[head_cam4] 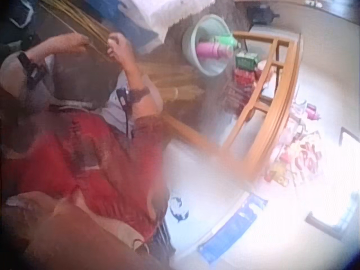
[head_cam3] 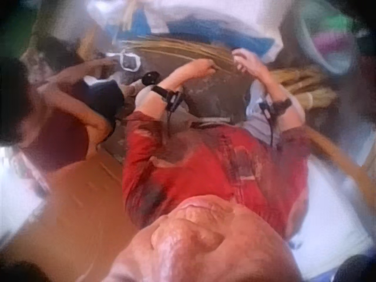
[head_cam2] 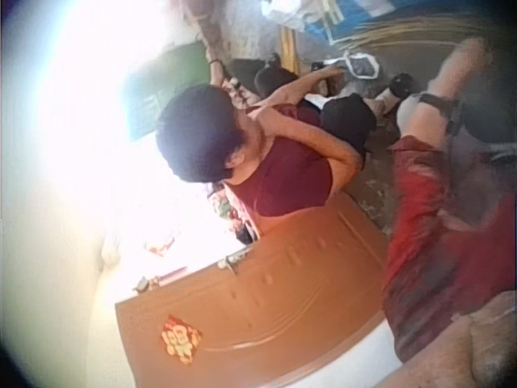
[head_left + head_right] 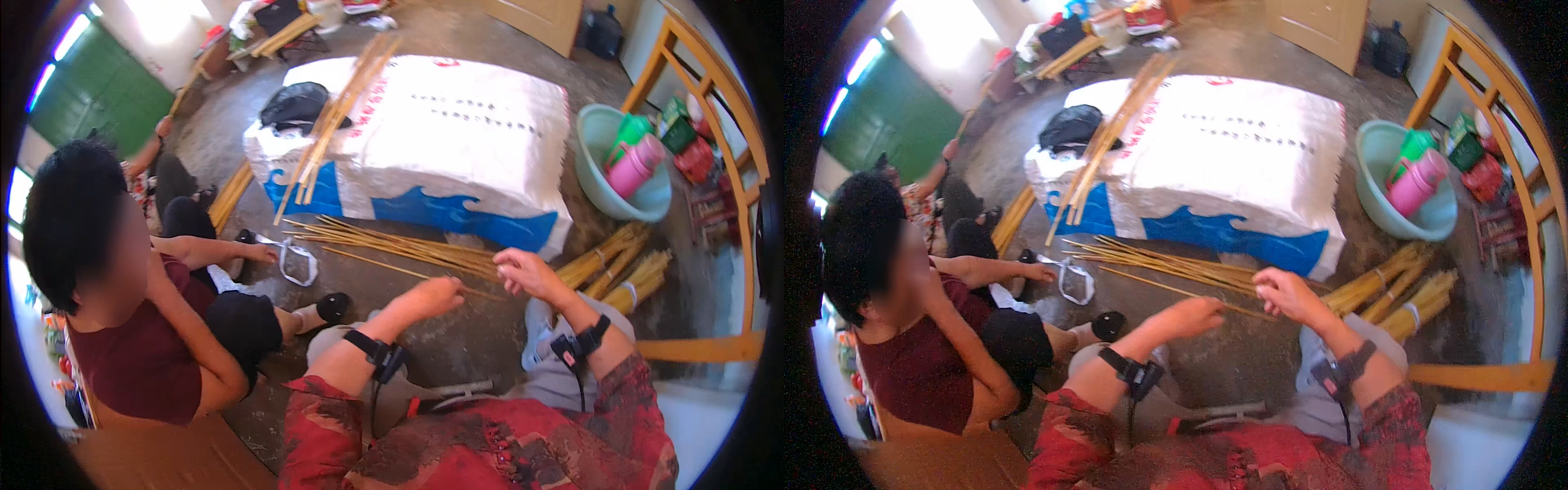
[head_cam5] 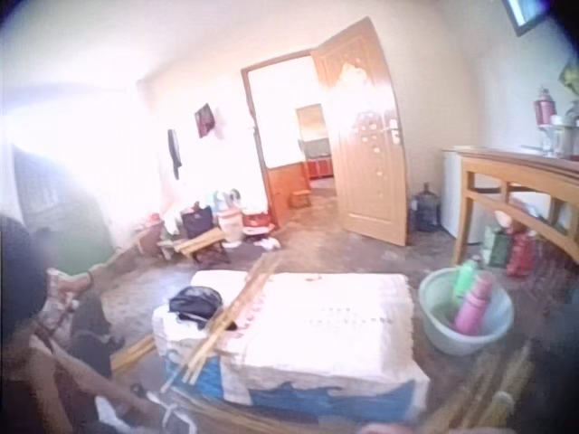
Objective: The person sorts and bundles thin bamboo or reed sticks by hand, picking them up from a pile and aligning them.
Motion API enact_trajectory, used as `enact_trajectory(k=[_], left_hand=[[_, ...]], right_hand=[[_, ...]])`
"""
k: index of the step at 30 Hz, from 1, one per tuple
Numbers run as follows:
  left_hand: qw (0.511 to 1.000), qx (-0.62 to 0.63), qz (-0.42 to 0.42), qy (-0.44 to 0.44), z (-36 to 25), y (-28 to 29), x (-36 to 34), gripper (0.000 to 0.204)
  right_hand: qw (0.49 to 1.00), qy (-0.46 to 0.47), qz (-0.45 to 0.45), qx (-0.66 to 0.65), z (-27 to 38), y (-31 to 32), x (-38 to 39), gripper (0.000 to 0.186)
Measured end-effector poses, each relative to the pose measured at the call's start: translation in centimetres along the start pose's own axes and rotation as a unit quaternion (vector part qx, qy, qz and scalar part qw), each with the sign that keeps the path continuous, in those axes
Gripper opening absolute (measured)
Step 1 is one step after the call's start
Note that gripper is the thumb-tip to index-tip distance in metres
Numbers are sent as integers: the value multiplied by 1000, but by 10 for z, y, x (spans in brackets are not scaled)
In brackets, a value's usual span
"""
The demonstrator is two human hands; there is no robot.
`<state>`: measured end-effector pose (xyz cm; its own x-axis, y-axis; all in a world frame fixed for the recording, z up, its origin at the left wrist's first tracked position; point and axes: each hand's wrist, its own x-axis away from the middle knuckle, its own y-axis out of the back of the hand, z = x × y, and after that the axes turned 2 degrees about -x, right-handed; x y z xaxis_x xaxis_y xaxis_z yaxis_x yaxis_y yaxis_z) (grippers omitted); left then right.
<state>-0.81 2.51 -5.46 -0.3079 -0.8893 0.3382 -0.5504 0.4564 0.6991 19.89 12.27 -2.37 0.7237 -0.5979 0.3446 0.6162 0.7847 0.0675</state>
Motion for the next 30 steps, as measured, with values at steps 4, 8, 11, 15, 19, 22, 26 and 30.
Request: enact_trajectory(k=[4,8,11,15,19,22,26,30], left_hand=[[999,-23,28,-1,-3,3,7,27],[999,-43,15,-9,-1,0,20,25],[997,-64,30,11,-6,2,25,25],[997,-77,26,16,-8,5,32,27],[996,-79,28,8,-9,4,38,28],[996,-86,21,15,-14,7,42,29],[995,-98,17,28,-11,6,43,28],[995,-91,32,34,-11,8,43,27]], right_hand=[[1000,-10,-16,17,-10,6,-2,26],[997,-44,-24,64,-16,14,4,28],[995,-57,-31,75,-23,23,9,30],[995,-58,-51,70,-20,30,9,30],[992,-46,-73,91,-22,34,8,29],[990,-47,-77,106,-23,35,11,28],[988,-50,-64,133,-25,35,11,28],[989,-39,-72,121,-31,40,12,28]])
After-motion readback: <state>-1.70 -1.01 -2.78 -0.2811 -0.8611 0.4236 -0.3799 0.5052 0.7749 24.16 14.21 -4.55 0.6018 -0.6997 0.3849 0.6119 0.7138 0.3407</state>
